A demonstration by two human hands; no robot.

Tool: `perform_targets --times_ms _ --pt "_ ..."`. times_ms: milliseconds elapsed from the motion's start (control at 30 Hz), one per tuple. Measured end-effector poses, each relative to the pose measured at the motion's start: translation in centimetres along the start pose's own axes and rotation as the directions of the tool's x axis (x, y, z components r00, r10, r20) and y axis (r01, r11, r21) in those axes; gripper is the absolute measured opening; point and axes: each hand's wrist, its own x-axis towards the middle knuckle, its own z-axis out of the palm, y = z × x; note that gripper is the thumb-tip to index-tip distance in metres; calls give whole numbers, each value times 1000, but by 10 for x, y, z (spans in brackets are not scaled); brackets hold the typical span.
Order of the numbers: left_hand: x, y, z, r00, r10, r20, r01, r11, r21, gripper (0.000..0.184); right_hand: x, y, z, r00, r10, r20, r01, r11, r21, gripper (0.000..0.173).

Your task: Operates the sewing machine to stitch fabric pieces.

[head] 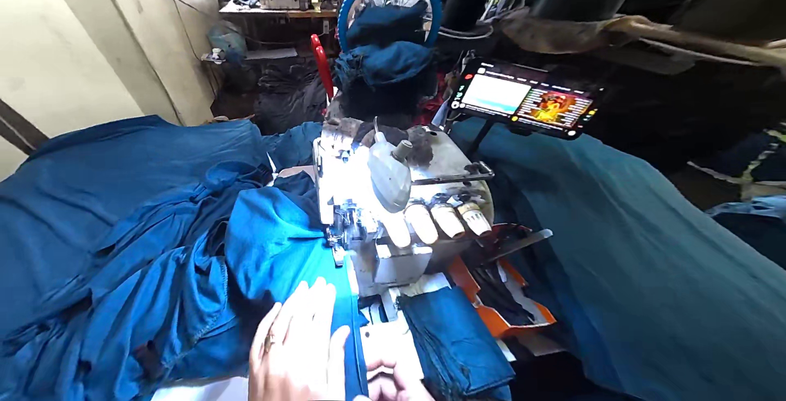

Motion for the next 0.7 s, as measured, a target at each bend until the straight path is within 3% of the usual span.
perform_targets --times_ms 167,333,500,633,700 --pt "46 -28 21 1000 7 -25 -9 997 -78 42 36 -34 4 979 -189 -81 174 971 -163 30" --pt "95 -47 34 998 55 42 -53 998 -40 38 69 -37 0 908 -417 -46 364 837 -407 23" --pt "140 -58 36 986 34 166 -20 996 -84 33 65 -44 2 916 -396 -62 320 817 -480 24" --pt "148 -60 38 994 25 107 -20 999 -45 17 58 -47 1 942 -329 -64 272 862 -428 21" --pt "142 -62 36 999 -31 8 31 991 -128 12 57 -50 0 941 -332 -70 276 870 -409 20"
